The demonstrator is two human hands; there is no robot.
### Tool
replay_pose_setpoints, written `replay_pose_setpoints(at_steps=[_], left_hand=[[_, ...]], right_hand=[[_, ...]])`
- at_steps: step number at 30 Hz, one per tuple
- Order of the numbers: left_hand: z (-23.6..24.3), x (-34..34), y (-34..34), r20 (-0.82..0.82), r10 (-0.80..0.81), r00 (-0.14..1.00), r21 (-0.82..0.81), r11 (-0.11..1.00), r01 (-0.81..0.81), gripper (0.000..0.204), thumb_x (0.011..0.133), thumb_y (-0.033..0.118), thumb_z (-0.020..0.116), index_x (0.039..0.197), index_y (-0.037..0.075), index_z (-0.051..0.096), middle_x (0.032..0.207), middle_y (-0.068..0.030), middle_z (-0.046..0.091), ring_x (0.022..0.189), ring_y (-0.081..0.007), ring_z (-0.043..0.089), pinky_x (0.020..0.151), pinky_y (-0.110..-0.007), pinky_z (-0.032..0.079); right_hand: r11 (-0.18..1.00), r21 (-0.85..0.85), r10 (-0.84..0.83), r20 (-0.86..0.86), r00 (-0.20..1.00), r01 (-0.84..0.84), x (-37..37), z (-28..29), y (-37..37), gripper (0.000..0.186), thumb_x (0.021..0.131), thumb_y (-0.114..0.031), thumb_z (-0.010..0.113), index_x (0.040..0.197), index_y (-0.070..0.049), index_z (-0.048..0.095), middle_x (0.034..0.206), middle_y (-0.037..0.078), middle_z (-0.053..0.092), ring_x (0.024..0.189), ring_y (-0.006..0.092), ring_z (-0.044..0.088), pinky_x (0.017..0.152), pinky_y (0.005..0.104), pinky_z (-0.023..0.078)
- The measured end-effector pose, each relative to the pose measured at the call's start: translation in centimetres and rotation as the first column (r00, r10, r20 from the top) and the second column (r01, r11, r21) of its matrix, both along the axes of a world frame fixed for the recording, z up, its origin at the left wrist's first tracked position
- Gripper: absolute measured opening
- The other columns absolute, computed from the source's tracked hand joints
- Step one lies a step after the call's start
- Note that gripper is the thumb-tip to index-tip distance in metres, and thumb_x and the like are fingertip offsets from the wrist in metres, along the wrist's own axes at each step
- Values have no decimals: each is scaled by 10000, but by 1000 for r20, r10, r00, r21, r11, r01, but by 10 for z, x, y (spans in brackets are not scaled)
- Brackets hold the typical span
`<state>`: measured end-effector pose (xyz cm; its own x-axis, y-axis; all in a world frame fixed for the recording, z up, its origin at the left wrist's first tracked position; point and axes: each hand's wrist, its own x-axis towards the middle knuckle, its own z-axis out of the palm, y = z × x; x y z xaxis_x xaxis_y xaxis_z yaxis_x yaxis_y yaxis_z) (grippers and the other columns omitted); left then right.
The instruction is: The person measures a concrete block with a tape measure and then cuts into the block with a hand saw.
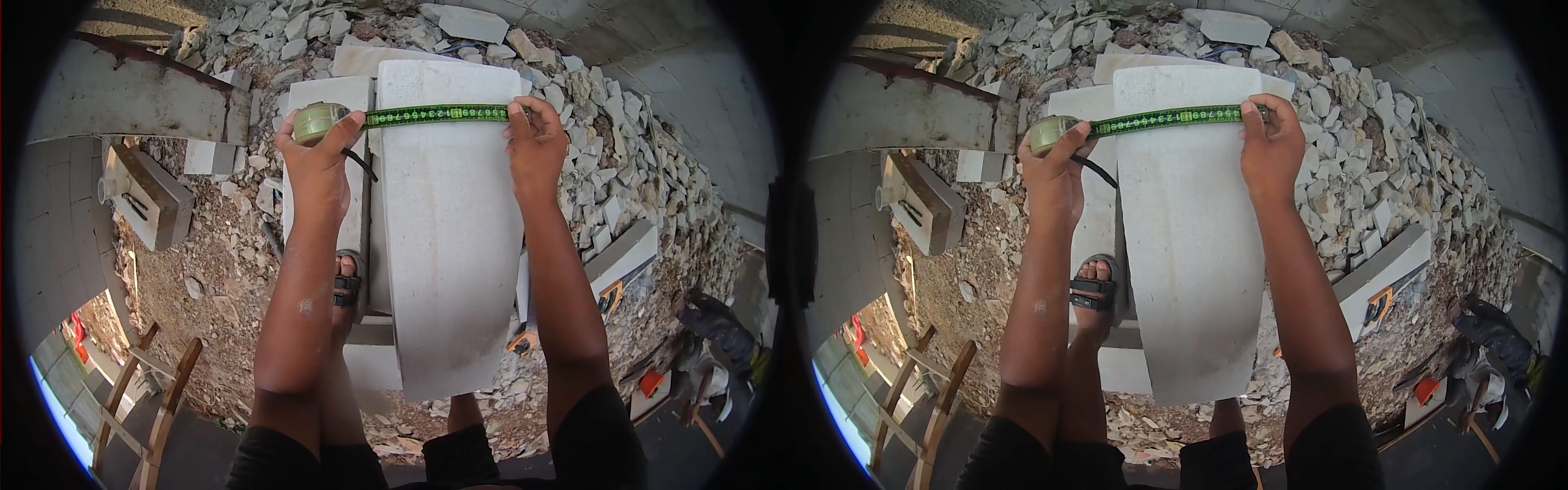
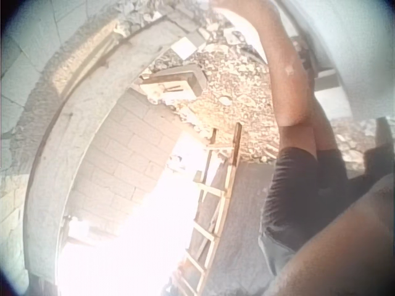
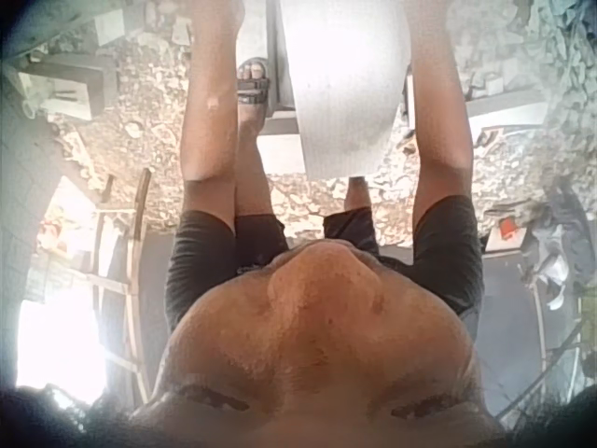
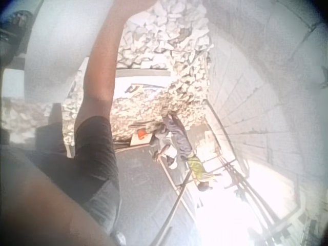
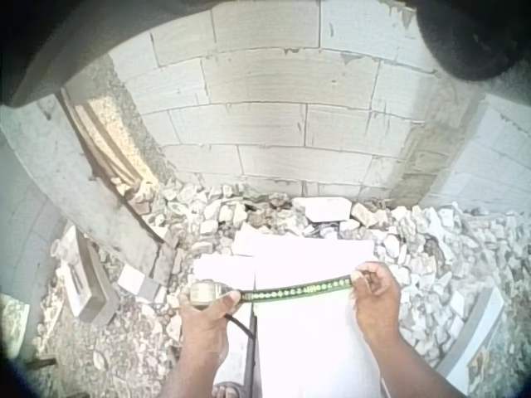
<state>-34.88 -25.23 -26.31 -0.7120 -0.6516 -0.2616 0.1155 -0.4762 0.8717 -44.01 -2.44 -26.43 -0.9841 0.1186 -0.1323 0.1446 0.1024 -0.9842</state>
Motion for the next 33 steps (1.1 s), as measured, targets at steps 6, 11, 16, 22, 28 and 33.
replay_pose_setpoints(at_steps=[6, 11, 16, 22, 28, 33], left_hand=[[-2, -17, 4, 19, -91, 996, 24, 996, 90, 750, 736, 45, 856, 1277, 1, 339, 1095, -149, 572, 958, -221, 635, 866, -367, 555], [2, -29, 8, -4, -39, 999, 98, 994, 40, 666, 765, 49, 834, 1235, 33, 363, 1074, -136, 587, 925, -211, 634, 852, -392, 561], [2, -39, 6, 28, -48, 998, 49, 998, 46, 602, 786, 24, 806, 1227, 42, 396, 1096, -122, 596, 974, -218, 629, 900, -394, 535], [-6, -44, -7, 86, -160, 983, -126, 977, 170, 665, 742, -78, 808, 1251, 47, 399, 1128, -109, 587, 1026, -200, 606, 913, -345, 524], [0, -49, -8, 162, -218, 962, -347, 900, 263, 690, 750, -93, 800, 1298, 61, 410, 1155, -99, 584, 1033, -198, 607, 875, -317, 543], [-1, -44, -19, 258, -276, 926, -430, 825, 366, 685, 760, -85, 797, 1325, 52, 435, 1177, -107, 589, 1030, -207, 622, 858, -315, 552]], right_hand=[[954, 244, 201, -97, 975, -173, -18, -5, -6, 108, 938, -143, 704, 985, -48, 683, 745, -29, 585, 641, 60, 498, 606, 238, 407], [938, 308, 192, -85, 978, -158, -34, -7, -2, 98, 919, -138, 726, 964, -58, 694, 862, 9, 603, 648, 78, 529, 618, 254, 448], [955, 238, 198, -59, 978, -178, -37, -5, -4, 123, 906, -130, 747, 978, -44, 694, 1028, 54, 609, 681, 97, 574, 638, 256, 487], [933, 304, 249, -158, 956, -193, -43, -14, -5, 151, 907, -151, 755, 1007, -49, 709, 995, 55, 624, 679, 97, 581, 639, 250, 487], [937, 311, 215, -157, 964, -159, -46, -15, -5, 170, 900, -156, 764, 1030, -56, 718, 1024, 58, 639, 687, 96, 596, 643, 247, 492], [943, 184, 318, -246, 916, -278, -40, -18, -2, 325, 839, -73, 813, 1132, -20, 683, 1076, 56, 602, 716, 64, 602, 643, 219, 507]])
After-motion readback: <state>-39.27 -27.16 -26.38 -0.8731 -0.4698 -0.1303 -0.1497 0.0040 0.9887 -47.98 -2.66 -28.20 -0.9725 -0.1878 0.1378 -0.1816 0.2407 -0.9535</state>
